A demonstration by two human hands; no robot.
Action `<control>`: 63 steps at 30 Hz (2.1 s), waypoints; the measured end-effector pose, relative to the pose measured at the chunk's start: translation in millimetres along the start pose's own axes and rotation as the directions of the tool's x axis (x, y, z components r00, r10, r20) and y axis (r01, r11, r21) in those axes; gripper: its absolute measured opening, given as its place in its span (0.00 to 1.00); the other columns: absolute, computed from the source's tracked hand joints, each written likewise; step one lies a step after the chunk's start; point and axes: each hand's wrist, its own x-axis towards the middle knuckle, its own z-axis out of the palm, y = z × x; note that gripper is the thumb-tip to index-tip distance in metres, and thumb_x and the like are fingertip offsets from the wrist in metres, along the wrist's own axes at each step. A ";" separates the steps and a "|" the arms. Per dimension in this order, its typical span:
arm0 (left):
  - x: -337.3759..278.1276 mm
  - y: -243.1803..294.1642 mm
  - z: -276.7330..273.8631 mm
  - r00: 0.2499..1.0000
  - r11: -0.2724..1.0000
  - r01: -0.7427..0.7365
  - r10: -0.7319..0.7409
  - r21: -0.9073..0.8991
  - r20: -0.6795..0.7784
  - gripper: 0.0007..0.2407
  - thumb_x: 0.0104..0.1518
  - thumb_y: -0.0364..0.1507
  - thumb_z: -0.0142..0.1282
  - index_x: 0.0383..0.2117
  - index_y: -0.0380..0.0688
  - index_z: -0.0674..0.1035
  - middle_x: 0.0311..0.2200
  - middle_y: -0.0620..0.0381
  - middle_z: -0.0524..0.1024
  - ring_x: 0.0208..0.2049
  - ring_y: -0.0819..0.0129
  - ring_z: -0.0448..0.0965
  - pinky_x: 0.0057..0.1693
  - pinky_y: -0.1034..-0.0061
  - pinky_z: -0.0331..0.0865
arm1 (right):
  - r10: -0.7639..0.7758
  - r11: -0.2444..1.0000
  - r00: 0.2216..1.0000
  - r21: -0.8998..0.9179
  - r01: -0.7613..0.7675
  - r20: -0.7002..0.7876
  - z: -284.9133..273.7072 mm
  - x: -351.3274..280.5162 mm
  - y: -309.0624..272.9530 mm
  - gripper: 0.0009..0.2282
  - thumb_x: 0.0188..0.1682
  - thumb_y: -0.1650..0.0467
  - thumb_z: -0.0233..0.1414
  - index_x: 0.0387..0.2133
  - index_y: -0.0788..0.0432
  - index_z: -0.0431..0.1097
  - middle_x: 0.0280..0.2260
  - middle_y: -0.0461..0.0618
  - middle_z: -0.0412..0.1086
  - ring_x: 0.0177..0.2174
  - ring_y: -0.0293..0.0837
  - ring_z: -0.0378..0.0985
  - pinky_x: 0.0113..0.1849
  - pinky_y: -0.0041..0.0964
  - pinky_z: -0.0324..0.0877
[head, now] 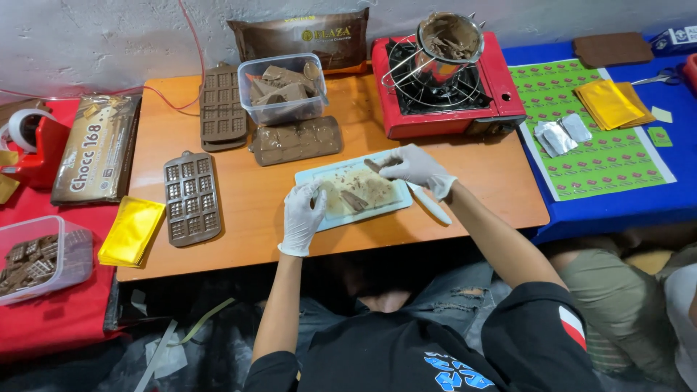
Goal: Cutting chocolate blocks into smaller pieces and stirring melted chocolate in a pot over a portable stove.
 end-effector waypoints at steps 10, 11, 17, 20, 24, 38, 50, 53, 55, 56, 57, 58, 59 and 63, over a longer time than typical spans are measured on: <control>0.4 -3.1 1.1 1.000 1.000 0.003 -0.002 -0.003 0.008 0.10 0.56 0.26 0.63 0.44 0.43 0.84 0.34 0.51 0.82 0.41 0.58 0.81 0.50 0.67 0.75 | -0.095 0.993 0.952 0.039 0.111 -0.290 -153.8 8.2 -30.3 0.13 0.42 0.68 0.65 0.41 0.55 0.78 0.33 0.50 0.78 0.32 0.39 0.81 0.40 0.32 0.73; -0.1 -6.5 3.6 0.997 0.998 0.043 -0.045 0.037 0.055 0.11 0.58 0.29 0.60 0.47 0.47 0.83 0.34 0.56 0.81 0.40 0.60 0.79 0.51 0.65 0.71 | -0.023 1.000 0.952 -0.019 0.018 -0.307 -168.3 13.9 -40.1 0.09 0.45 0.70 0.62 0.39 0.55 0.77 0.32 0.47 0.78 0.32 0.36 0.79 0.43 0.31 0.74; 0.9 -9.2 4.3 0.994 0.996 0.069 -0.074 0.055 0.084 0.12 0.60 0.30 0.57 0.49 0.48 0.82 0.36 0.61 0.81 0.40 0.64 0.77 0.52 0.65 0.69 | 0.001 0.984 0.884 -0.157 -0.084 -0.468 -224.4 80.2 -28.2 0.04 0.43 0.74 0.60 0.31 0.56 0.79 0.35 0.45 0.78 0.36 0.38 0.78 0.43 0.34 0.77; 2.2 -5.8 3.3 0.991 0.995 0.084 -0.088 0.047 0.096 0.12 0.60 0.30 0.57 0.49 0.47 0.82 0.38 0.61 0.82 0.41 0.64 0.78 0.52 0.65 0.69 | 0.026 0.939 0.846 -0.278 -0.204 -0.533 -238.8 127.4 -1.6 0.06 0.39 0.71 0.61 0.31 0.53 0.80 0.38 0.45 0.79 0.40 0.44 0.79 0.44 0.41 0.75; 5.5 1.9 -1.0 0.995 0.998 0.059 -0.061 0.019 0.079 0.11 0.60 0.28 0.57 0.47 0.43 0.83 0.34 0.60 0.82 0.37 0.65 0.78 0.50 0.67 0.72 | -0.036 0.938 0.808 -0.299 -0.176 -0.589 -235.6 134.6 1.8 0.05 0.38 0.72 0.59 0.27 0.49 0.81 0.37 0.42 0.80 0.40 0.42 0.80 0.45 0.41 0.76; -1.0 -6.5 6.1 1.000 1.000 0.001 -0.001 -0.012 -0.031 0.09 0.56 0.25 0.63 0.42 0.44 0.84 0.33 0.54 0.82 0.39 0.60 0.81 0.48 0.68 0.74 | -0.368 0.832 0.929 -0.429 0.351 0.047 -0.6 23.0 3.0 0.08 0.45 0.67 0.57 0.37 0.53 0.78 0.38 0.54 0.78 0.42 0.61 0.79 0.45 0.55 0.71; -2.8 2.5 -1.5 1.000 0.999 0.002 -0.002 0.041 0.000 0.09 0.57 0.28 0.62 0.44 0.46 0.84 0.34 0.56 0.82 0.42 0.62 0.81 0.51 0.69 0.73 | -0.596 0.430 0.719 -0.615 0.661 0.356 66.8 32.8 13.0 0.15 0.52 0.74 0.47 0.53 0.57 0.71 0.45 0.64 0.73 0.46 0.64 0.74 0.50 0.52 0.70; -2.9 1.3 -1.6 1.000 0.999 -0.009 0.009 0.033 -0.001 0.09 0.57 0.27 0.62 0.43 0.44 0.84 0.33 0.53 0.82 0.41 0.60 0.81 0.51 0.67 0.73 | -0.555 0.368 0.761 -0.722 0.586 0.336 86.1 72.8 60.9 0.14 0.53 0.66 0.49 0.53 0.38 0.70 0.45 0.46 0.72 0.48 0.49 0.75 0.51 0.41 0.70; -3.0 -0.7 0.0 1.000 0.999 -0.010 0.011 0.031 -0.009 0.09 0.57 0.27 0.62 0.43 0.43 0.84 0.32 0.52 0.82 0.41 0.59 0.81 0.51 0.66 0.73 | -0.560 0.347 0.771 -0.759 0.550 0.303 82.6 82.7 74.1 0.13 0.53 0.60 0.50 0.51 0.31 0.69 0.45 0.36 0.71 0.49 0.41 0.75 0.51 0.35 0.69; -3.1 -2.2 0.8 1.000 1.000 -0.002 0.002 0.030 -0.005 0.09 0.57 0.27 0.62 0.43 0.43 0.84 0.33 0.52 0.82 0.42 0.59 0.81 0.51 0.66 0.73 | -0.597 0.324 0.728 -0.729 0.603 0.337 72.1 76.1 67.2 0.12 0.53 0.63 0.50 0.49 0.35 0.71 0.43 0.41 0.72 0.46 0.45 0.75 0.50 0.38 0.70; -3.1 -3.6 1.8 1.000 1.000 0.007 -0.007 0.028 -0.002 0.09 0.57 0.27 0.62 0.42 0.43 0.84 0.33 0.52 0.82 0.42 0.58 0.81 0.52 0.66 0.73 | -0.633 0.298 0.681 -0.696 0.653 0.368 61.4 69.6 60.3 0.11 0.53 0.66 0.51 0.48 0.39 0.74 0.41 0.46 0.72 0.43 0.50 0.76 0.49 0.41 0.70; -2.4 -1.6 0.0 1.000 1.000 0.008 -0.008 0.027 -0.002 0.09 0.57 0.27 0.62 0.42 0.43 0.84 0.33 0.52 0.82 0.42 0.58 0.81 0.52 0.66 0.73 | -0.632 0.298 0.681 -0.696 0.653 0.369 59.1 66.1 58.9 0.11 0.53 0.66 0.51 0.48 0.39 0.74 0.41 0.46 0.72 0.43 0.50 0.76 0.49 0.41 0.70; -1.8 0.6 -1.7 1.000 1.000 0.008 -0.008 0.029 0.001 0.08 0.57 0.27 0.62 0.42 0.43 0.84 0.32 0.52 0.82 0.42 0.58 0.81 0.51 0.65 0.73 | -0.670 0.330 0.636 -0.613 0.718 0.384 56.7 62.6 57.5 0.11 0.52 0.69 0.52 0.46 0.44 0.75 0.40 0.49 0.73 0.42 0.54 0.76 0.48 0.44 0.71; -2.9 -1.7 -0.8 0.999 0.999 0.027 -0.028 0.020 0.021 0.09 0.58 0.27 0.61 0.43 0.43 0.84 0.34 0.51 0.83 0.44 0.57 0.81 0.53 0.65 0.72 | -0.581 0.442 0.725 -0.605 0.663 0.370 61.2 79.2 84.6 0.12 0.50 0.66 0.55 0.47 0.37 0.75 0.42 0.40 0.74 0.45 0.47 0.77 0.51 0.39 0.70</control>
